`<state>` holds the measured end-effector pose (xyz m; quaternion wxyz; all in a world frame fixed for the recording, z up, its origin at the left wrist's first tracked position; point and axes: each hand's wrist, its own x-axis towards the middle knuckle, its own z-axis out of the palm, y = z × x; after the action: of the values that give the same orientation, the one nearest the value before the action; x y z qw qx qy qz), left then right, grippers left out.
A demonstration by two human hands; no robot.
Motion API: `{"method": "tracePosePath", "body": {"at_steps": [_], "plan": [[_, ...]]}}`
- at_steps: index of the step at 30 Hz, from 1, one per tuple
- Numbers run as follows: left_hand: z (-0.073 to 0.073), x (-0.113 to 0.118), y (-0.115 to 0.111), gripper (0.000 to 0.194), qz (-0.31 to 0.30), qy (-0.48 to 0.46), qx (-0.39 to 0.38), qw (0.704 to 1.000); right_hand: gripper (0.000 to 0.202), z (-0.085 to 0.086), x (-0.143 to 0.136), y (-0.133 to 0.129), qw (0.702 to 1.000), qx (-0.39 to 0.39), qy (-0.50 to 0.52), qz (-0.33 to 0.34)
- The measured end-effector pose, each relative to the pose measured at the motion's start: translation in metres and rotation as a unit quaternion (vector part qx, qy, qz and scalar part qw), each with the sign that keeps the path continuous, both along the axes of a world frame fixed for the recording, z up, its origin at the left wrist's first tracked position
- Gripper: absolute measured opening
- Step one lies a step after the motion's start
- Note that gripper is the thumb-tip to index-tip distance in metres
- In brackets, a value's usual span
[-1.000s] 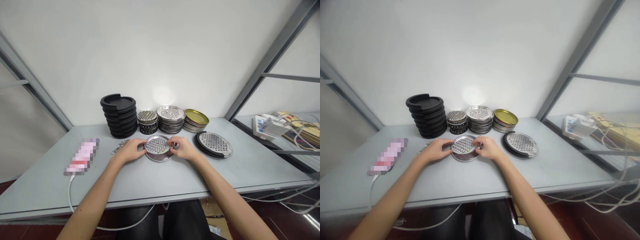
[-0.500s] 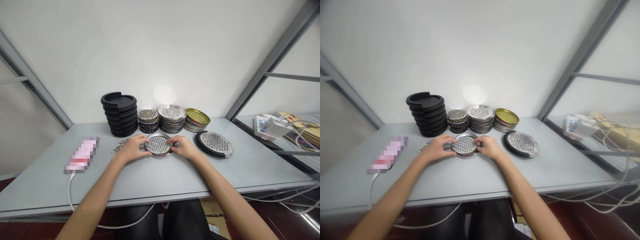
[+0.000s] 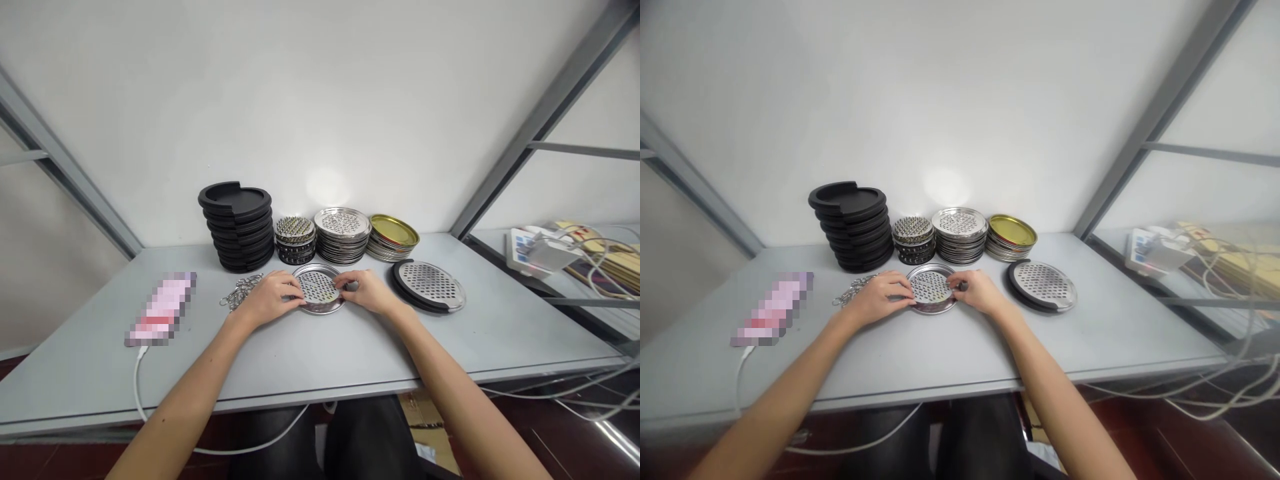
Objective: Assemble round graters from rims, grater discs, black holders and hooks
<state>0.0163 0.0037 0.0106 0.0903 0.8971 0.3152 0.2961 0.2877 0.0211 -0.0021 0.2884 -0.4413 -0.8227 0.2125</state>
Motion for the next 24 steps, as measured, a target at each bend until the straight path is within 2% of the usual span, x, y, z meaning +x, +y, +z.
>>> {"method": "tracePosePath", "body": {"at_steps": [9,15,20,24], "plan": [[-0.003,0.000,-0.001,0.010,0.025,0.015,-0.002,1.000,0.033,-0.003,0.002,0.004,0.999,-0.043,0.027,-0.002],[-0.004,0.000,0.001,0.012,0.019,0.028,0.020,0.999,0.033,0.003,0.004,0.001,0.994,-0.100,0.039,0.016],[-0.004,0.002,0.001,0.011,0.007,0.033,0.039,0.999,0.022,0.007,0.002,-0.002,0.998,-0.064,0.020,-0.010],[-0.006,0.005,0.000,0.009,0.011,0.033,0.047,0.998,0.022,0.005,0.001,-0.001,0.999,-0.030,-0.006,-0.031]]}}
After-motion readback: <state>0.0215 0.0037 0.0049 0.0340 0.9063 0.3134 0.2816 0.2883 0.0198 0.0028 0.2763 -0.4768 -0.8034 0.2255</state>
